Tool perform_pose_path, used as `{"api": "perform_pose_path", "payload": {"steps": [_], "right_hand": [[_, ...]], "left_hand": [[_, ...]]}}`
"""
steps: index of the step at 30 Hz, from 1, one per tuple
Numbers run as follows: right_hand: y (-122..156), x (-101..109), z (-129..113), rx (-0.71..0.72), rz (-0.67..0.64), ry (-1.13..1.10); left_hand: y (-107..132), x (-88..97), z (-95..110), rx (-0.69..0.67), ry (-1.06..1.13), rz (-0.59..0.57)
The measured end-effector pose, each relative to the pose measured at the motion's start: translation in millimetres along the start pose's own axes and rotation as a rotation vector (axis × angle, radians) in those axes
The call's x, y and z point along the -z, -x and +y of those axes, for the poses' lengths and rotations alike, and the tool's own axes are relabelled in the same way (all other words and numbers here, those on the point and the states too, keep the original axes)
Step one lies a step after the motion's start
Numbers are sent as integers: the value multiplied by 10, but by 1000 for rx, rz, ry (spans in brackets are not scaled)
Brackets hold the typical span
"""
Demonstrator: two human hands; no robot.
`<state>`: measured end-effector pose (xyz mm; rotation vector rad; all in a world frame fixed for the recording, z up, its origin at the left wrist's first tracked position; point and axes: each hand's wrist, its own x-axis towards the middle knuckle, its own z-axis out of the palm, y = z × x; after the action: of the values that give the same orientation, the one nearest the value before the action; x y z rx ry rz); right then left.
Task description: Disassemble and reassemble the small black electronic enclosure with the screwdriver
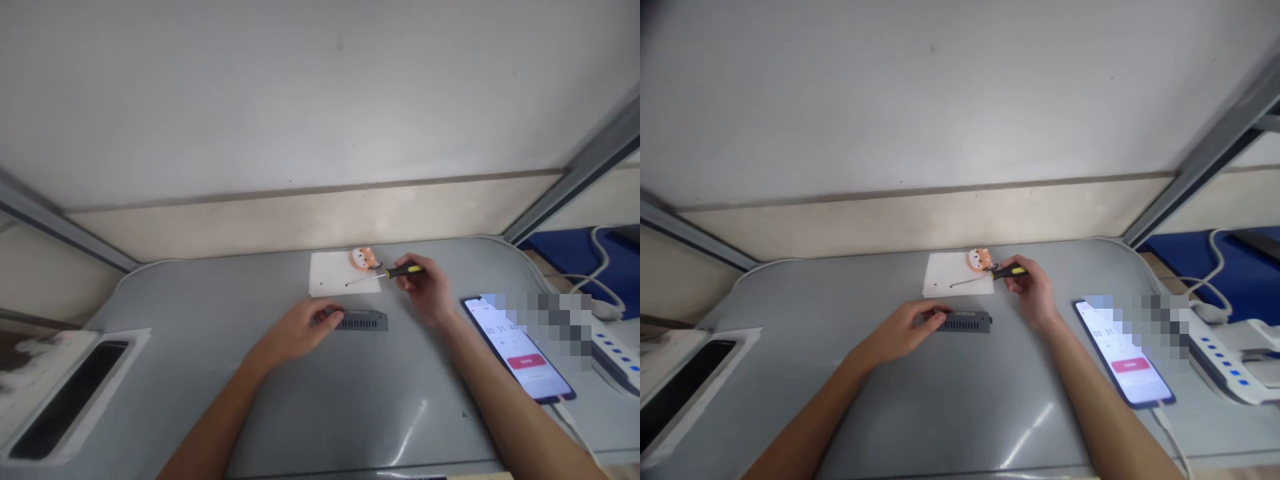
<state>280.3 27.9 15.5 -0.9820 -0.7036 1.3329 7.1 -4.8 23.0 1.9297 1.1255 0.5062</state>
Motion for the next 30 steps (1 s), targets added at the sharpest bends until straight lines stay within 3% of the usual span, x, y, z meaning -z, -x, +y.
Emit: {"api": "perform_pose_path", "payload": {"steps": [8,19,30], "right_hand": [[47,-57,91,-62,-109,49],[11,-25,241,-91,-146,91],[17,-42,261,-113,-150,59]], "left_hand": [[-53,-133,-57,60,-37,179],[-62,-42,-73,-121,18,450],[-18,-80,-37,-347,-97,445]]}}
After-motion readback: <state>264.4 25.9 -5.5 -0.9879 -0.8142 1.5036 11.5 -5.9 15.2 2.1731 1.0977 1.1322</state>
